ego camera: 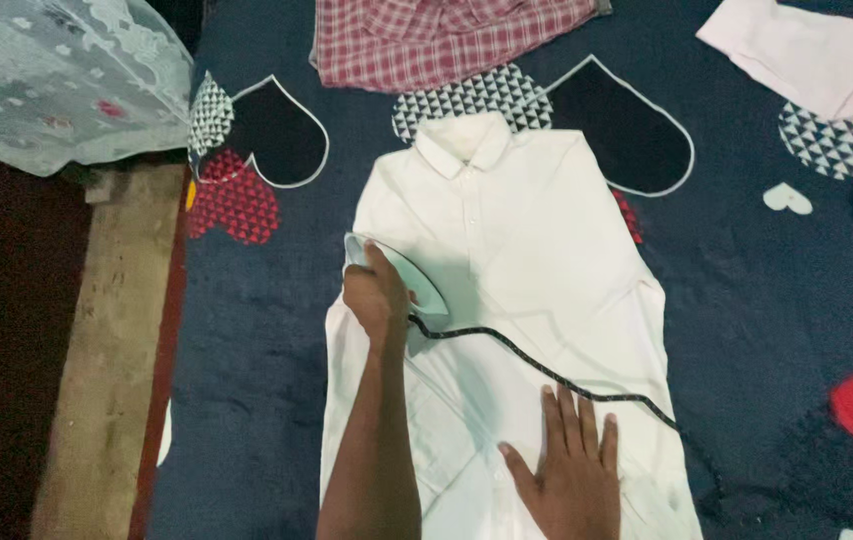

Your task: The person irons a white long-sleeved shirt laid out on a bed, smoothing the collar, sleeves, and body with an electric iron. They adjust the shirt's position and fold the sleeves before continuing to iron the front panels.

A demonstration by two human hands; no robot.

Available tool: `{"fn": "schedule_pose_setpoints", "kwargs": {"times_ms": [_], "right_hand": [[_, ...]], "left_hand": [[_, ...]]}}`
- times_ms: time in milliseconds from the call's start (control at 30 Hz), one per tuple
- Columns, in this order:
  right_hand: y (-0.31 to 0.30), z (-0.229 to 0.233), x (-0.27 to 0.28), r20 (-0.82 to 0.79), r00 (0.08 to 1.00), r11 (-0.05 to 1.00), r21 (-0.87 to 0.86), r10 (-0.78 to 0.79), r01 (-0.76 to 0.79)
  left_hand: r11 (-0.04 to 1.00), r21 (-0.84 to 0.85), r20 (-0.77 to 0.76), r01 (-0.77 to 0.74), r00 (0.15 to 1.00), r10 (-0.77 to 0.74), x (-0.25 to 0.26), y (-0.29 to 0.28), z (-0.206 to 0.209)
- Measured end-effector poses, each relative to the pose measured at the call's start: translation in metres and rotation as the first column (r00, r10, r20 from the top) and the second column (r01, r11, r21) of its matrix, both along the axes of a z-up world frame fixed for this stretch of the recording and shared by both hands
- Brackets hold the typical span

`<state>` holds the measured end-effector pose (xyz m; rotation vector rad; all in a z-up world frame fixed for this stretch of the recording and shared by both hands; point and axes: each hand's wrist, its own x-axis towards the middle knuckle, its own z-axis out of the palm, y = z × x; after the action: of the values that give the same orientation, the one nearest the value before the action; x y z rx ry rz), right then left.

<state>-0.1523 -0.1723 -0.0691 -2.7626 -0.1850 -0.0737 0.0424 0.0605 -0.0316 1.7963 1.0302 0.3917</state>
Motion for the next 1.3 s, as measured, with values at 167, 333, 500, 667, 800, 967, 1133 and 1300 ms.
{"fn": "schedule_pose_setpoints", "kwargs": {"times_ms": [167, 333, 500, 667, 800, 967, 1133, 1300], "right_hand": [[-0.003, -0.004, 0.012, -0.048, 0.994, 0.994, -0.032, 0.100, -0.101], [0.006, 0.007, 0.051, 0.014, 0.922, 0.921, -0.041, 0.388, -0.387], [0.012, 0.005, 0.054, 0.010, 0.907, 0.903, -0.092, 0.422, -0.419], [0.013, -0.004, 0.060, 0.020, 0.907, 0.899, -0.141, 0.421, -0.414], [0.010, -0.015, 0.057, -0.040, 0.912, 0.901, -0.144, 0.408, -0.409], [0.009, -0.019, 0.062, 0.007, 0.904, 0.895, -0.148, 0.427, -0.421], [0.015, -0.008, 0.060, -0.086, 0.914, 0.903, -0.139, 0.398, -0.406], [0.019, 0.010, 0.061, -0.022, 0.918, 0.908, -0.139, 0.397, -0.396]], "left_hand": [[0.990, -0.118, 0.043, 0.082, 0.996, -0.078, 0.003, 0.013, 0.003], [0.974, -0.196, 0.104, 0.116, 0.990, -0.097, 0.023, 0.025, 0.003], [0.954, -0.231, 0.110, 0.193, 0.979, -0.172, 0.046, 0.040, 0.000], [0.960, -0.214, 0.076, 0.181, 0.983, -0.168, 0.069, 0.044, 0.003], [0.954, -0.187, 0.147, 0.236, 0.967, -0.210, 0.082, 0.047, 0.002], [0.953, -0.175, 0.162, 0.246, 0.962, -0.219, 0.099, 0.051, 0.005], [0.963, -0.180, 0.093, 0.202, 0.978, -0.187, 0.108, 0.053, 0.001], [0.995, -0.014, -0.041, 0.102, 0.994, -0.103, 0.116, 0.046, -0.006]]}}
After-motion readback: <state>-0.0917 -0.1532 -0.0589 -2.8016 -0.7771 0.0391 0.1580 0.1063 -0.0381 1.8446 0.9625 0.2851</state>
